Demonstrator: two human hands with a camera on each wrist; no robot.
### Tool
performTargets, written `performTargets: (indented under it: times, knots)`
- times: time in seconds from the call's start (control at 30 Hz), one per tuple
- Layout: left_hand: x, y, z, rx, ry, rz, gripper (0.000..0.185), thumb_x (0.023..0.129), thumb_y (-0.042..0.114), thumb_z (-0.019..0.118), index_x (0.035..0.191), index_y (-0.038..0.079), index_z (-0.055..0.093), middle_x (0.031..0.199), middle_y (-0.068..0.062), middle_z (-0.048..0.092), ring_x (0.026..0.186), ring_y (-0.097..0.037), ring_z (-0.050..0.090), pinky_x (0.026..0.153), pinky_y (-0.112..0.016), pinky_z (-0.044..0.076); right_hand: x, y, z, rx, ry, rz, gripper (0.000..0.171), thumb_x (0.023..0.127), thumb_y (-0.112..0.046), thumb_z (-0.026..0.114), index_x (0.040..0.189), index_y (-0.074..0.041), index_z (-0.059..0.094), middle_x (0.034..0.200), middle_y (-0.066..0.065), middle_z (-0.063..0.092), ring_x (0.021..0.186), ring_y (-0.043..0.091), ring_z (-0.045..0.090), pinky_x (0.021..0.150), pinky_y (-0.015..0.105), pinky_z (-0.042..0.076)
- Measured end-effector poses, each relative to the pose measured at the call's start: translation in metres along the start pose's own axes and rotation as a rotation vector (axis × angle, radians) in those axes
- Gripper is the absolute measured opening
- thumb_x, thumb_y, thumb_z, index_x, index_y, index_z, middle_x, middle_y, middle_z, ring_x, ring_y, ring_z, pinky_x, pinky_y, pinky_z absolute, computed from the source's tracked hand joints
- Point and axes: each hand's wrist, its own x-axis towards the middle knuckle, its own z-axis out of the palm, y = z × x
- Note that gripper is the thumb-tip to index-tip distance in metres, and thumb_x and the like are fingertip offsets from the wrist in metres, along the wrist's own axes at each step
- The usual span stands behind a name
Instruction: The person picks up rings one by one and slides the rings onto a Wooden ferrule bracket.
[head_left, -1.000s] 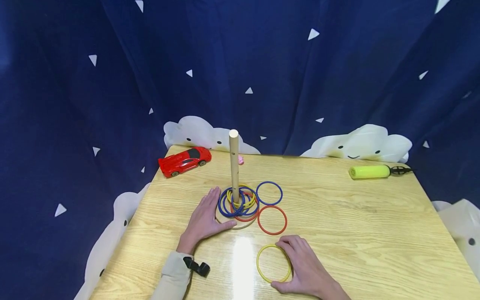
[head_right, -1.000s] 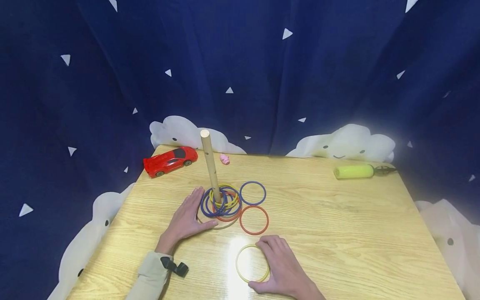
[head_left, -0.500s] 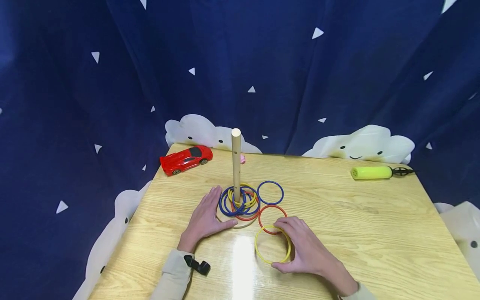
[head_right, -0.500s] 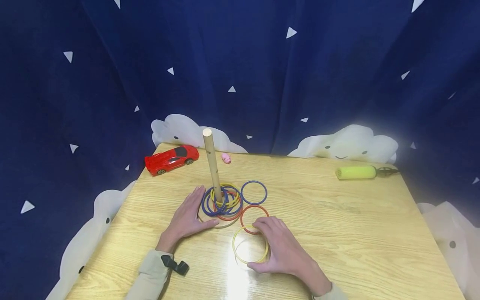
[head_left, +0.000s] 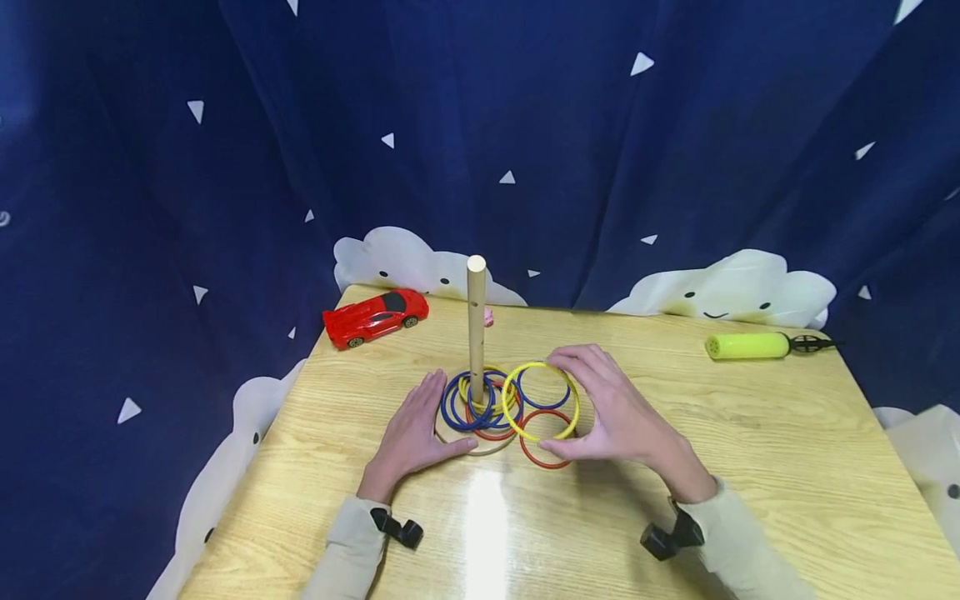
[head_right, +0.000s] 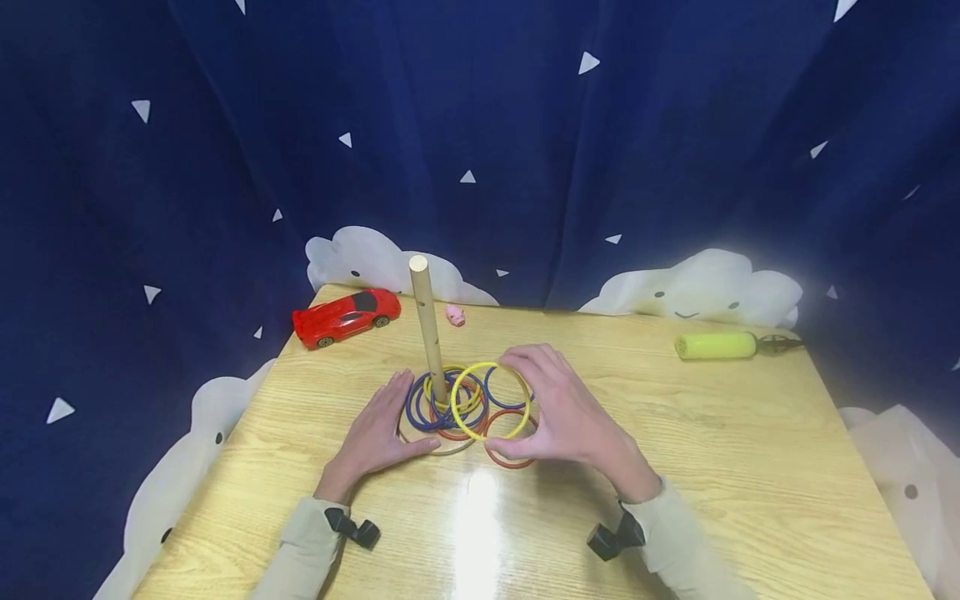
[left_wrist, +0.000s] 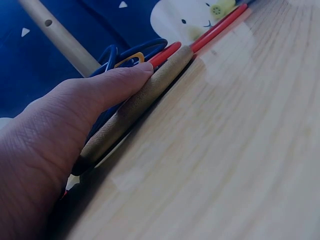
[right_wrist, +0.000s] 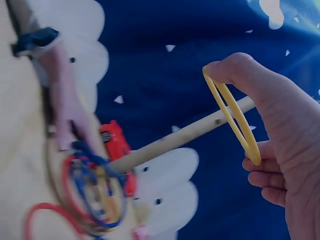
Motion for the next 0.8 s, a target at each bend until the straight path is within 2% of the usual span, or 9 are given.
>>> performTargets:
  times: [0.23, 0.5, 0.8]
  knots:
    - [0.001, 0.001, -0.001, -0.012, -0.007, -0.004, 0.132, 0.074, 0.093, 0.059, 0.169, 0.013, 0.014, 0.176, -0.001, 0.013, 0.162, -0.016, 0.006, 0.131, -0.040, 0.014, 0.046, 0.004, -0.024, 0.013, 0.098, -0.111, 0.098, 0.068, -0.065, 0.087, 0.136, 0.001, 0.061, 0.135, 0.011, 0.061, 0.124, 0.028, 0.054, 0.106, 0.042, 0.044]
    - [0.000, 0.001, -0.001, -0.008, -0.009, -0.001, 0.132, 0.074, 0.092, 0.061, 0.169, 0.014, 0.012, 0.176, 0.000, 0.013, 0.162, -0.016, 0.005, 0.131, -0.041, 0.015, 0.087, -0.010, -0.052, 0.010, 0.191, -0.185, 0.098, 0.070, -0.067, 0.084, 0.134, 0.003, 0.063, 0.131, 0.015, 0.063, 0.121, 0.031, 0.055, 0.107, 0.043, 0.041]
    - [0.000, 0.000, -0.001, -0.009, -0.020, -0.012, 0.132, 0.074, 0.093, 0.059, 0.169, 0.015, 0.010, 0.176, 0.000, 0.011, 0.162, -0.015, 0.003, 0.131, -0.040, 0.013, 0.127, -0.019, -0.066, -0.024, 0.227, -0.236, 0.097, 0.065, -0.059, 0.089, 0.134, 0.004, 0.063, 0.130, 0.017, 0.063, 0.121, 0.032, 0.054, 0.106, 0.043, 0.042]
